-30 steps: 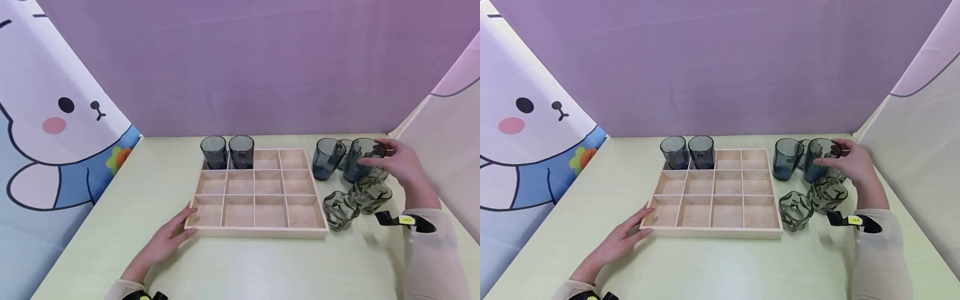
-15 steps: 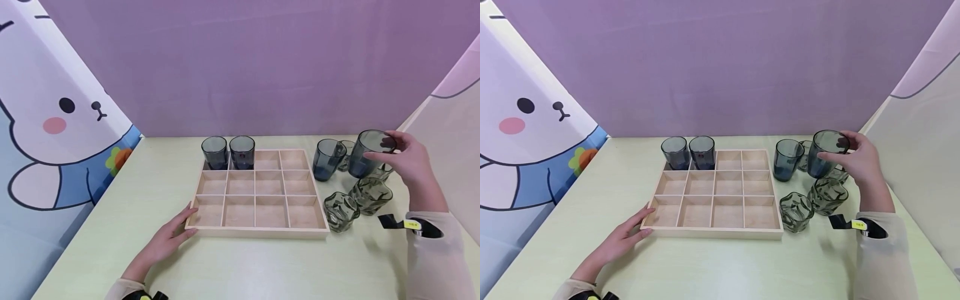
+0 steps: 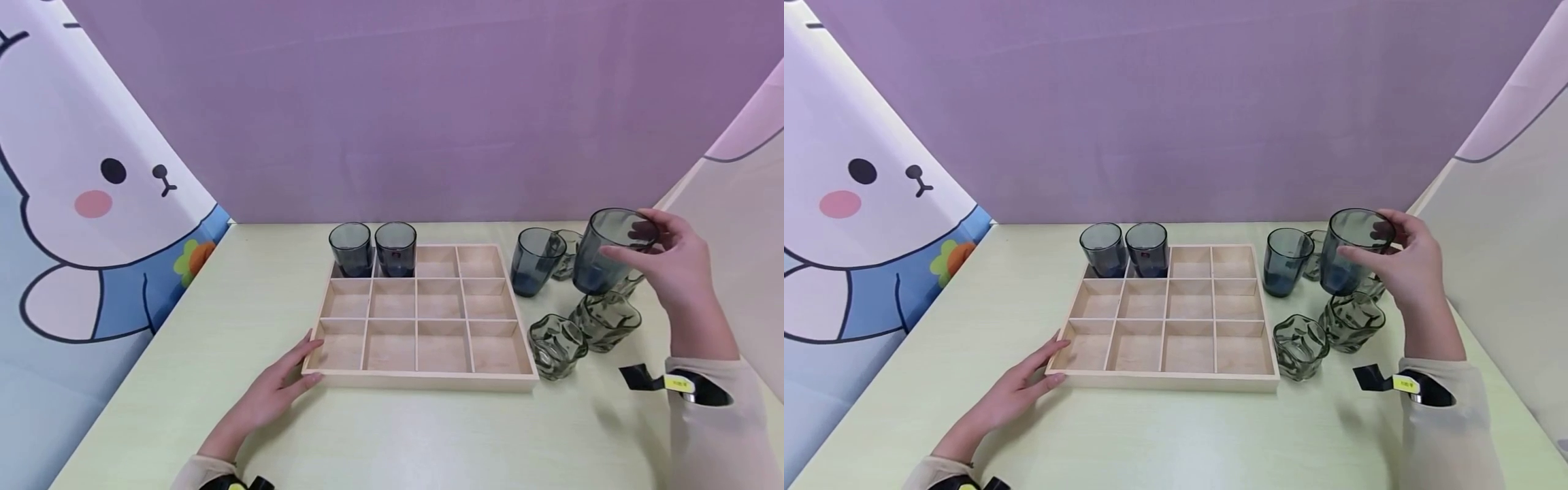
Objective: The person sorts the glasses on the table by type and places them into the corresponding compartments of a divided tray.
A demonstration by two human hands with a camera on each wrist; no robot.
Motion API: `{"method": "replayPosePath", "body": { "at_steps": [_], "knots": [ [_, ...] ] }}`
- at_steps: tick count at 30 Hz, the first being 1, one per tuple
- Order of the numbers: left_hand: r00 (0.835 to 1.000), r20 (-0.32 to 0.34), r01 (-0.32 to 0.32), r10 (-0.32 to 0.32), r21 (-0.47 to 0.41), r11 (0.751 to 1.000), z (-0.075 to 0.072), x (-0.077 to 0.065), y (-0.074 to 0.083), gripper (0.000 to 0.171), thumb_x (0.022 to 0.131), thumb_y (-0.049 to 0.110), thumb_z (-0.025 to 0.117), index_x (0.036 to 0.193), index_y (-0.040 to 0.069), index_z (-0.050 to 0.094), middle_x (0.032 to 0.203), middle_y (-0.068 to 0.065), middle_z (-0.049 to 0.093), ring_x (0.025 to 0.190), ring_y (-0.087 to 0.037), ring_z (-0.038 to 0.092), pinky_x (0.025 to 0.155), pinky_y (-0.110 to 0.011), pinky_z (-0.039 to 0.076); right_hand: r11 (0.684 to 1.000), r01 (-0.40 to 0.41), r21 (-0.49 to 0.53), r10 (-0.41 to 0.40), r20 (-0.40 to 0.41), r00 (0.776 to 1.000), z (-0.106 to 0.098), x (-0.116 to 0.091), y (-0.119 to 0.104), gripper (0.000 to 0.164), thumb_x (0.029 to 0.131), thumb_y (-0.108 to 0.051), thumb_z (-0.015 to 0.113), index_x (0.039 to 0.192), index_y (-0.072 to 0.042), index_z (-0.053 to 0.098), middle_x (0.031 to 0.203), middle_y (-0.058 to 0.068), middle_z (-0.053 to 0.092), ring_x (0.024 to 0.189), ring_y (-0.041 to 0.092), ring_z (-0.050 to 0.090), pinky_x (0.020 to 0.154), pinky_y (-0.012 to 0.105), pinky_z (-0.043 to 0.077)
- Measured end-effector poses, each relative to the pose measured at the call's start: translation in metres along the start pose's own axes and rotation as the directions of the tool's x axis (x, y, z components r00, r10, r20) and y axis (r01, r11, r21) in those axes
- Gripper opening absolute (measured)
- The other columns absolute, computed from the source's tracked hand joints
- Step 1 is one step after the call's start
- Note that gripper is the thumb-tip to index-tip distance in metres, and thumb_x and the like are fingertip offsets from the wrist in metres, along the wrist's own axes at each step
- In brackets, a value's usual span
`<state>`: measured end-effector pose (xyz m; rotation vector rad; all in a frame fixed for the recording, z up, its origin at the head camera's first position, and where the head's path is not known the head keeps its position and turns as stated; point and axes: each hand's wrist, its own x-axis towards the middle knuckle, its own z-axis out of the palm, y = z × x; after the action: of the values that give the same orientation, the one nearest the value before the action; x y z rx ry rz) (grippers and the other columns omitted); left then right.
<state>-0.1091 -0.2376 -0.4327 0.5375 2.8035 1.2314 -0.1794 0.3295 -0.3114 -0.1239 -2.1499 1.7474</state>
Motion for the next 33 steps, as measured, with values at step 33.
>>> {"method": "replayPosePath", "body": {
  "at_steps": [33],
  "knots": [
    [0.999,0.013,0.033,-0.033,-0.001,0.999,0.0,0.0,0.0,0.056,0.097,0.03,0.066,0.148,0.017,0.047,0.159,-0.017,0.029,0.142,-0.041,0.03,0.109,-0.064,0.029,0.996,0.09,-0.011,-0.087,0.134,0.987,0.052,-0.016,-0.019,0.068,0.074,0.009,0.083,0.13,-0.018,0.056,0.116,-0.004,0.056,0.097,0.006,0.059,0.073,0.01,0.05]
  ]
}}
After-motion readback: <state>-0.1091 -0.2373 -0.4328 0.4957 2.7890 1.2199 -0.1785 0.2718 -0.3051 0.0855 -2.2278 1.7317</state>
